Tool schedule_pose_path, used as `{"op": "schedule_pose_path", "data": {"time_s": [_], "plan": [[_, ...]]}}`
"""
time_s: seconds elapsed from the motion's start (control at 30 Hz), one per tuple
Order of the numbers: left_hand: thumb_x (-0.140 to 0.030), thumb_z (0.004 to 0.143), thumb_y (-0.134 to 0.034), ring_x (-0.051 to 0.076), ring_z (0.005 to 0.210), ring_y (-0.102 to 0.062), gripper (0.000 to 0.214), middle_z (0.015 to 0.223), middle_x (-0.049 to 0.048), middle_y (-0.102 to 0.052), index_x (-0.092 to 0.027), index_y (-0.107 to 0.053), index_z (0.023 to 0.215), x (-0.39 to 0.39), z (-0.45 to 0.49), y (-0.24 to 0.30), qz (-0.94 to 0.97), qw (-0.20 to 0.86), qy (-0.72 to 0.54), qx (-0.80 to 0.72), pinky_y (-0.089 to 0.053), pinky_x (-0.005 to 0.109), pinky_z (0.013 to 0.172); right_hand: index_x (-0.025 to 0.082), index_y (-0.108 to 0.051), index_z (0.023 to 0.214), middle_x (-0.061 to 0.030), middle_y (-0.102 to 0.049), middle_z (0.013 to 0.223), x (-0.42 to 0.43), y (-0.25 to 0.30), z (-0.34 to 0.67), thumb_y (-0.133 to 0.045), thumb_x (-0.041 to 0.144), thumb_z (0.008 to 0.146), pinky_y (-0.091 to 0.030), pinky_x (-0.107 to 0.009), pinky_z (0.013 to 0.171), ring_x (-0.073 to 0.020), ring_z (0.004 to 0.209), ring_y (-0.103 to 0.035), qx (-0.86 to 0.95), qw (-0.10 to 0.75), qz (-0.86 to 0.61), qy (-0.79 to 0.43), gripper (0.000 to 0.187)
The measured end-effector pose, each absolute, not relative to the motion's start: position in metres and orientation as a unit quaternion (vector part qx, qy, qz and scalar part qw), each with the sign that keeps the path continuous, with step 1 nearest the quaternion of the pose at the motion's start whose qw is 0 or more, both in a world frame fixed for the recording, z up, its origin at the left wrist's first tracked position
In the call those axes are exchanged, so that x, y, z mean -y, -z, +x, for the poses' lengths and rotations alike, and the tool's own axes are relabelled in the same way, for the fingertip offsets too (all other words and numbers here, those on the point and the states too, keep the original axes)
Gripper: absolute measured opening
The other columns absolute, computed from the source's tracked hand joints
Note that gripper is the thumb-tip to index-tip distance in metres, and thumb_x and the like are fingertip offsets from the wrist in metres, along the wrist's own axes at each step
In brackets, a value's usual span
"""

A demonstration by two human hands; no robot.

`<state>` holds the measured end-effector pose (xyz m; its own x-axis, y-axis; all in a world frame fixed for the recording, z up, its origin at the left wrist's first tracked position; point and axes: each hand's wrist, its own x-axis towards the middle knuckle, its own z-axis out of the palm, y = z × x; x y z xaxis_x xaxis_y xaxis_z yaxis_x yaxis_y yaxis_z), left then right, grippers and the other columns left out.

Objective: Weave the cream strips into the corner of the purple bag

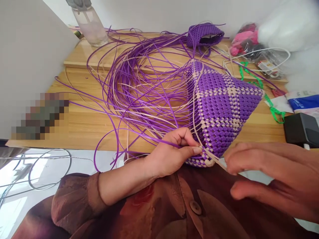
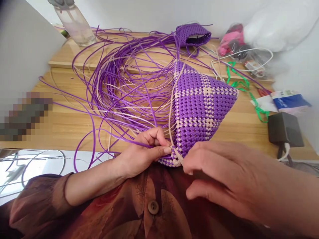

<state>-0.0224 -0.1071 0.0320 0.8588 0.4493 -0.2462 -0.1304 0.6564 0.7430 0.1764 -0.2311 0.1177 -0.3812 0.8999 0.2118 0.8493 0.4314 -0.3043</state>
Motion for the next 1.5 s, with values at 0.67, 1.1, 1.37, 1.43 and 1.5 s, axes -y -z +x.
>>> {"op": "schedule_pose_path", "data": {"time_s": [0.67, 1.1, 1.37, 1.43, 1.5], "plan": [[-0.039, 0.070, -0.100, 0.012, 0.074, -0.065, 0.047, 0.083, 0.0022, -0.074, -0.017, -0.060, 0.080, 0.110, -0.026, -0.039, 0.416, 0.864, -0.157, -0.239, -0.049, 0.025, 0.072, 0.023, -0.068, 0.097, -0.0006, -0.076, 0.083, 0.236, -0.081, 0.145, -0.072, 0.016, 0.096, -0.060, -0.023, 0.063, -0.0123, 0.068, -0.073, 0.760, 0.349, -0.548, -0.011, 0.009], [-0.054, 0.091, -0.079, 0.015, 0.059, -0.054, 0.040, 0.064, 0.0027, -0.065, -0.021, -0.074, 0.069, 0.070, -0.121, -0.098, 0.605, 0.763, 0.065, -0.218, -0.039, 0.028, 0.055, 0.023, -0.065, 0.093, 0.0016, -0.072, 0.079, 0.233, -0.074, 0.142, -0.074, 0.017, 0.097, -0.057, -0.020, 0.058, -0.0106, 0.067, -0.070, 0.744, 0.382, -0.543, -0.077, 0.012], [-0.026, 0.087, -0.082, 0.016, 0.078, -0.066, 0.009, 0.085, 0.0038, -0.077, -0.018, -0.079, 0.085, 0.071, -0.042, -0.074, 0.686, 0.685, -0.104, -0.223, -0.050, 0.027, 0.073, 0.023, -0.067, 0.091, 0.0012, -0.073, 0.077, 0.232, -0.072, 0.140, -0.076, 0.021, 0.096, -0.059, -0.021, 0.060, -0.0120, 0.066, -0.072, 0.741, 0.380, -0.550, -0.061, 0.010], [-0.027, 0.084, -0.084, 0.013, 0.070, -0.061, 0.014, 0.078, 0.0014, -0.072, -0.017, -0.075, 0.080, 0.071, -0.031, -0.064, 0.654, 0.721, -0.074, -0.217, -0.047, 0.025, 0.066, 0.023, -0.067, 0.091, 0.0014, -0.074, 0.078, 0.233, -0.072, 0.140, -0.076, 0.022, 0.097, -0.059, -0.019, 0.062, -0.0110, 0.068, -0.072, 0.740, 0.384, -0.548, -0.060, 0.011], [-0.029, 0.081, -0.086, 0.011, 0.063, -0.055, 0.019, 0.071, -0.0009, -0.067, -0.017, -0.072, 0.079, 0.071, -0.027, -0.061, 0.601, 0.767, -0.044, -0.221, -0.044, 0.024, 0.060, 0.023, -0.067, 0.093, 0.0016, -0.075, 0.080, 0.233, -0.072, 0.140, -0.075, 0.022, 0.098, -0.060, -0.019, 0.063, -0.0106, 0.069, -0.073, 0.740, 0.389, -0.545, -0.065, 0.010]]}}
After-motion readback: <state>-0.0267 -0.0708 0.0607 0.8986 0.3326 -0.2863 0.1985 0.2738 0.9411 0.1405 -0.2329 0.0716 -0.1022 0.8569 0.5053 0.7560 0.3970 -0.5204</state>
